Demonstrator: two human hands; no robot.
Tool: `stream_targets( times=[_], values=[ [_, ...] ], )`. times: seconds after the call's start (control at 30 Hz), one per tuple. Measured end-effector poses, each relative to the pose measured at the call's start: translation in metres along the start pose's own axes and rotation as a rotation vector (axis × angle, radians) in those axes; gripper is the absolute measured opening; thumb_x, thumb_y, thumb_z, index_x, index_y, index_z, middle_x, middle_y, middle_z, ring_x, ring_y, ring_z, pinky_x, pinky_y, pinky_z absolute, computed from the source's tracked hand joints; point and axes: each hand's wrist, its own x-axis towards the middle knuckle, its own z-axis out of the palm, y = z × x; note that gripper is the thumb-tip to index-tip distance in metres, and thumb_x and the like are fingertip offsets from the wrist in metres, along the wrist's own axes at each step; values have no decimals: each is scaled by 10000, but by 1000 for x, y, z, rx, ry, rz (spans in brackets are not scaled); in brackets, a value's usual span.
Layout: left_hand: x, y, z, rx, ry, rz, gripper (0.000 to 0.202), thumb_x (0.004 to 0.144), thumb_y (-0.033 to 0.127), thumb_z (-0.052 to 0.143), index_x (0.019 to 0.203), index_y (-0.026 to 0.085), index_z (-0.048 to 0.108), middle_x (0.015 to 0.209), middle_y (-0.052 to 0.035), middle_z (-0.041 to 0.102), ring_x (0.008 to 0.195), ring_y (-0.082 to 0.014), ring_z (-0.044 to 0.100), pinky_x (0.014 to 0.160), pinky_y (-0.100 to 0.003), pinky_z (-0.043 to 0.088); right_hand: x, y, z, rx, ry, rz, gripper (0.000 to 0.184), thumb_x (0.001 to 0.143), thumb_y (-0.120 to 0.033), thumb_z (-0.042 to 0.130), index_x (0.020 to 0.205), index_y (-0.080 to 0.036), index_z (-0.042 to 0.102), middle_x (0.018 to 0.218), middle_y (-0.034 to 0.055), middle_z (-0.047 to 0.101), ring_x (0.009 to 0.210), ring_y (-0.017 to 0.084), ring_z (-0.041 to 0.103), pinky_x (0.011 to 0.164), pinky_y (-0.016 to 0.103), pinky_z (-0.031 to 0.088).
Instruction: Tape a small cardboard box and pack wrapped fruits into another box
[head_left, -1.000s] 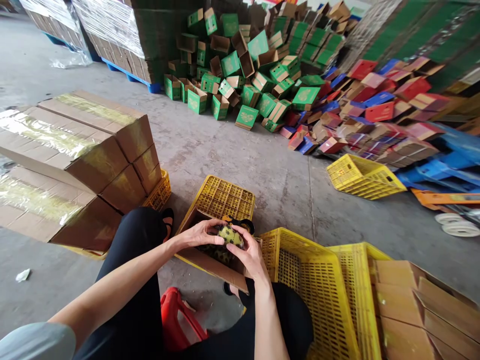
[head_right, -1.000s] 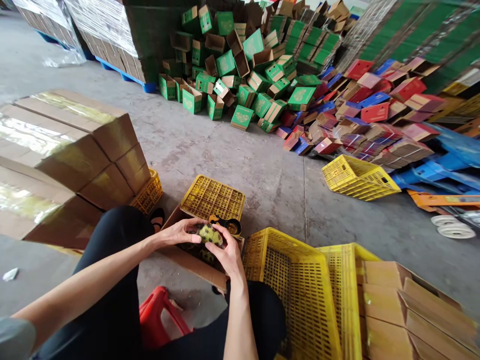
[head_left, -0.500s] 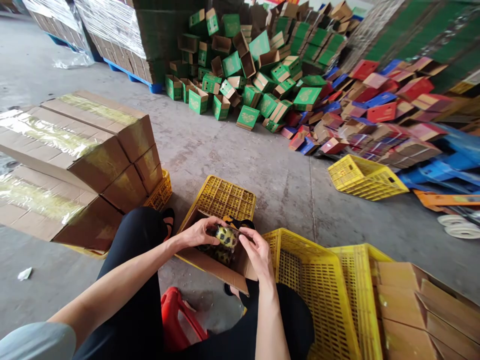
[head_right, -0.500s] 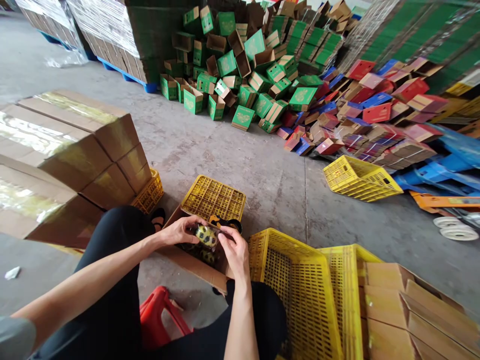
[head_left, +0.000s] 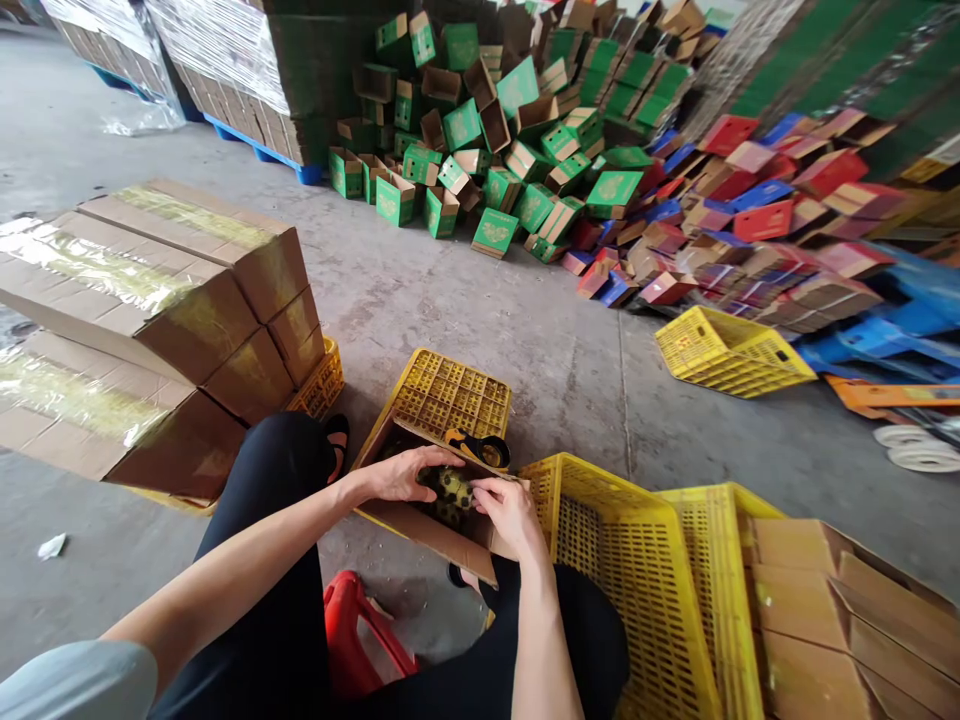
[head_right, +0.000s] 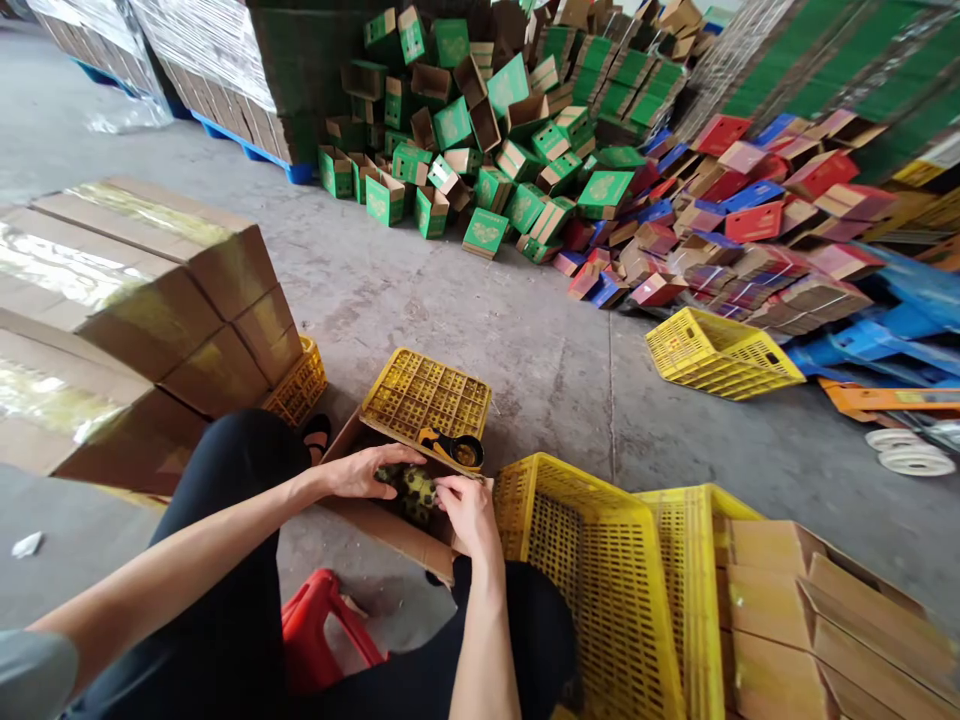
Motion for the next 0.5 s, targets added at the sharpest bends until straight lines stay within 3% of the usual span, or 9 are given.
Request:
stream_targets(
  times=[0.1, 0.23, 0.37, 0.5],
  values=[
    [1, -6, -1, 11, 45, -28, 579, 841, 177, 736, 1412, 238, 661, 1462, -105, 650, 1354, -314, 589, 1167, -443, 429, 6, 7, 5, -276, 109, -8, 236, 870, -211, 592, 903, -241, 824, 946, 76, 824, 980, 302, 771, 990, 490, 572],
    [1, -12, -1, 6, 92, -75, 479, 883, 217, 700, 1362, 218, 693, 1383, -99, 708, 1274, -290, 656, 1106, -404, 493, 7, 6, 15, -477, 168, -26, 348, 882, -102, 566, 1103, -234, 800, 1205, 99, 791, 1187, 277, 717, 1105, 421, 497],
    [0, -16, 0, -32, 100, -92, 460, 889, 262, 713, 1344, 196, 705, 1335, -114, 731, 1203, -286, 702, 1026, -374, 549, 7, 10, 26, -580, -3, 26, 279, 945, -155, 563, 1052, -248, 803, 1116, 106, 808, 1142, 277, 741, 1029, 370, 524],
    [1, -22, 1, -75, 121, -134, 449, 883, 294, 717, 1321, 196, 718, 1262, -108, 766, 1127, -279, 738, 958, -361, 582, 11, 25, 35, -588, -88, 157, 233, 822, -84, 659, 933, -226, 807, 896, 132, 818, 940, 316, 793, 861, 379, 573]
  ],
)
